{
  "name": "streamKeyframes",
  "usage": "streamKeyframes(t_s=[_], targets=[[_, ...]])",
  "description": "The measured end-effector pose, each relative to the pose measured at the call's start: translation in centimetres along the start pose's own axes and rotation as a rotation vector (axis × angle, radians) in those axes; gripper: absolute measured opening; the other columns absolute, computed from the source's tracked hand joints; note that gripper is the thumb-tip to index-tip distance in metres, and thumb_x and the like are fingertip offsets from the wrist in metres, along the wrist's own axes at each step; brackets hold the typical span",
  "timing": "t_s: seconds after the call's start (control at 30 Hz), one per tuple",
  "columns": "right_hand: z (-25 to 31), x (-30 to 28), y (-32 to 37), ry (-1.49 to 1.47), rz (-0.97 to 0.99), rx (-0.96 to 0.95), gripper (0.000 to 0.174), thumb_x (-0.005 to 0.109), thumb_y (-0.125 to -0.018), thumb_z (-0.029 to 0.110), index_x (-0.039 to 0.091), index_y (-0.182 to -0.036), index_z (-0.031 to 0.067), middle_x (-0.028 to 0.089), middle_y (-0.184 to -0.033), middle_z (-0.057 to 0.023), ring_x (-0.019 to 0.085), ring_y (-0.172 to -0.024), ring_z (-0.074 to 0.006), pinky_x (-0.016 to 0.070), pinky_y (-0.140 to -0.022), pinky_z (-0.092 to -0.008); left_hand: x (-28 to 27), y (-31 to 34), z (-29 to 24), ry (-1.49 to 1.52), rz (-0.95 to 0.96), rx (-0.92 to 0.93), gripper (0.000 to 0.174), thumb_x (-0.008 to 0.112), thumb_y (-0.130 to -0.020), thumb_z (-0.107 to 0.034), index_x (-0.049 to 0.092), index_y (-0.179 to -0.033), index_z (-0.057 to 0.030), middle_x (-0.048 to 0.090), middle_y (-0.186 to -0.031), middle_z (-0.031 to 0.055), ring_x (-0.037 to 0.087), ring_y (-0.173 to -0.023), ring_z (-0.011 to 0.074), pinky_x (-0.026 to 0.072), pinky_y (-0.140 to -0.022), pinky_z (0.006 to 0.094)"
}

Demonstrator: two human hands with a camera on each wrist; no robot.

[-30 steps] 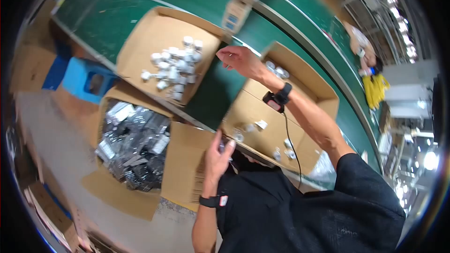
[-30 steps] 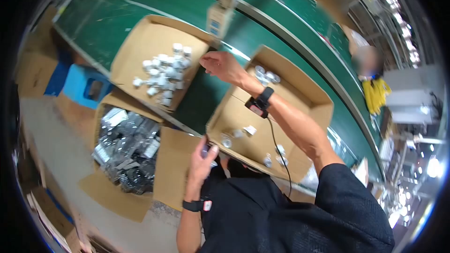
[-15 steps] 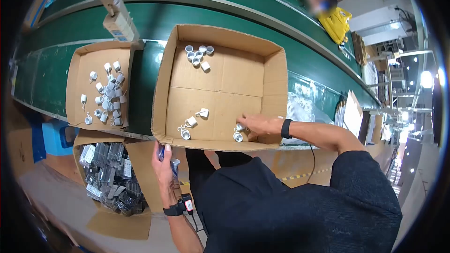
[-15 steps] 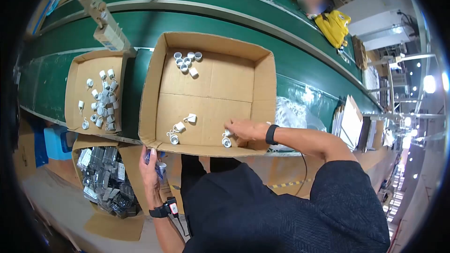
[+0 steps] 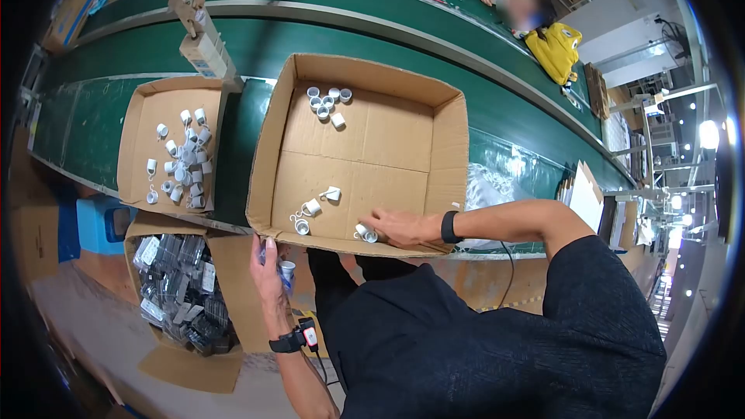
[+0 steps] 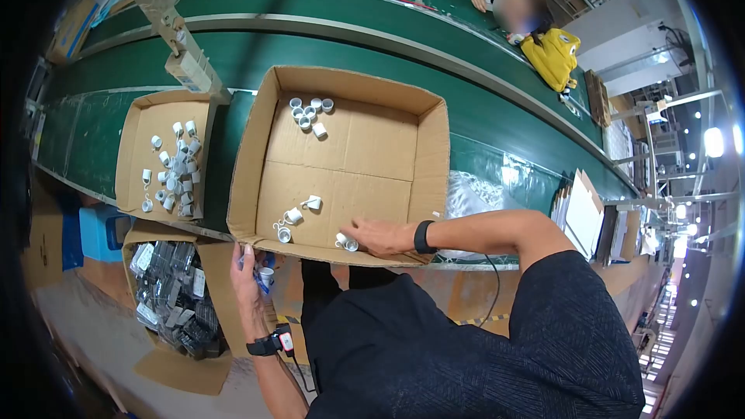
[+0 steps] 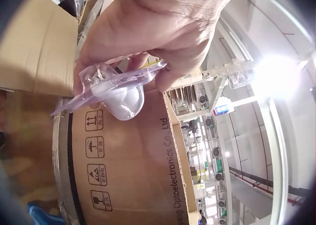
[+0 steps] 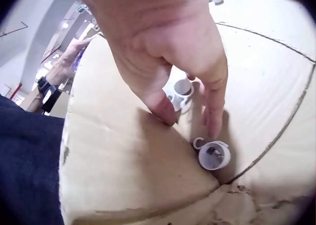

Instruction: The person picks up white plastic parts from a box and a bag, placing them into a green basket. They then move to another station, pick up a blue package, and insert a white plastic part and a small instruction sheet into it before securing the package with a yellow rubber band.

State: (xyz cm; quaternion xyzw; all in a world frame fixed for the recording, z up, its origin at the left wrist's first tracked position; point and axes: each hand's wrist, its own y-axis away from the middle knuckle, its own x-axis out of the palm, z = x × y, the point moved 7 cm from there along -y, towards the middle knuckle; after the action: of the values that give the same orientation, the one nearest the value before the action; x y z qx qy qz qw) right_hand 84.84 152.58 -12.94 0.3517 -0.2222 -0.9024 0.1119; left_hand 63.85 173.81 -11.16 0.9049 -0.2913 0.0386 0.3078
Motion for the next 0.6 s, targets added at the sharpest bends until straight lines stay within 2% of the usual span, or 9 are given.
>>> streamKeyframes(t_s=[0.1,0.2,0.33,0.4,0.47,0.53,0.6], targets=[[1.6,-0.3,-1.9,0.191,-0.033,-0.222,0.044,0.064,-0.084,0.001,0.047,-0.124,0.0019,0.052,-0.109,-0.0243,0.061,-0.097,-0.0477,0.0525,-0.082,-0.0519,0.1,0.4,-0.4,0.011,-0.006,-0.008,0.055,0.058,-0.106,-0.022,0.043,-0.151,0.0057,0.059,-0.137,0.0139,0.06,-0.118,0.0193,0.0489,-0.102,0.0325],[1.4,1.7,-3.5,0.227,0.104,-0.378,0.039,0.063,-0.083,0.0,0.048,-0.119,0.0026,0.052,-0.106,-0.0227,0.062,-0.092,-0.0461,0.0525,-0.077,-0.0515,-0.1,0.0,-0.2,0.003,-0.011,0.022,0.054,0.058,-0.106,-0.022,0.043,-0.151,0.0057,0.06,-0.136,0.0137,0.061,-0.117,0.0192,0.049,-0.101,0.0325],[-2.1,-0.3,-3.5,-0.014,0.111,-0.254,0.036,0.067,-0.078,0.004,0.052,-0.111,0.003,0.055,-0.104,-0.0227,0.063,-0.087,-0.0456,0.0527,-0.072,-0.0522,-0.8,-0.4,0.4,-0.038,-0.03,0.02,0.055,0.058,-0.106,-0.022,0.043,-0.151,0.0058,0.06,-0.136,0.0132,0.061,-0.116,0.0185,0.0493,-0.1,0.0319],[-3.7,-2.3,-1.8,-0.074,0.231,-0.1,0.039,0.071,-0.074,0.008,0.056,-0.11,0.003,0.059,-0.104,-0.0232,0.064,-0.087,-0.046,0.0533,-0.072,-0.0527,-0.9,0.0,0.4,-0.041,-0.042,0.003,0.054,0.059,-0.106,-0.022,0.044,-0.151,0.0053,0.06,-0.135,0.0129,0.061,-0.115,0.018,0.0498,-0.1,0.0319],[-3.9,-1.8,0.6,0.048,0.403,-0.072,0.044,0.072,-0.075,0.008,0.056,-0.117,0.0053,0.058,-0.11,-0.0225,0.064,-0.091,-0.0455,0.0534,-0.074,-0.0519,-0.3,0.4,-0.4,-0.04,-0.044,-0.014,0.052,0.059,-0.106,-0.022,0.046,-0.15,0.0044,0.061,-0.135,0.0128,0.062,-0.114,0.0179,0.0506,-0.099,0.0325],[-4.6,-1.2,2.6,0.146,0.446,-0.107,0.047,0.072,-0.076,0.008,0.057,-0.121,0.0074,0.058,-0.114,-0.0221,0.064,-0.094,-0.045,0.0542,-0.075,-0.0512,0.1,0.2,-0.4,0.109,0.011,-0.026,0.054,0.055,-0.108,-0.029,0.045,-0.151,0.0017,0.061,-0.134,0.0134,0.063,-0.114,0.0203,0.0516,-0.099,0.0347],[-4.3,1.8,3.7,0.201,0.375,-0.233,0.048,0.072,-0.077,0.008,0.06,-0.123,0.0096,0.06,-0.117,-0.022,0.065,-0.096,-0.0445,0.0554,-0.076,-0.0507,0.0,0.3,-0.4,0.296,0.035,-0.06,0.057,0.051,-0.109,-0.038,0.043,-0.152,-0.001,0.063,-0.132,0.0142,0.065,-0.112,0.0231,0.0531,-0.098,0.0372]])
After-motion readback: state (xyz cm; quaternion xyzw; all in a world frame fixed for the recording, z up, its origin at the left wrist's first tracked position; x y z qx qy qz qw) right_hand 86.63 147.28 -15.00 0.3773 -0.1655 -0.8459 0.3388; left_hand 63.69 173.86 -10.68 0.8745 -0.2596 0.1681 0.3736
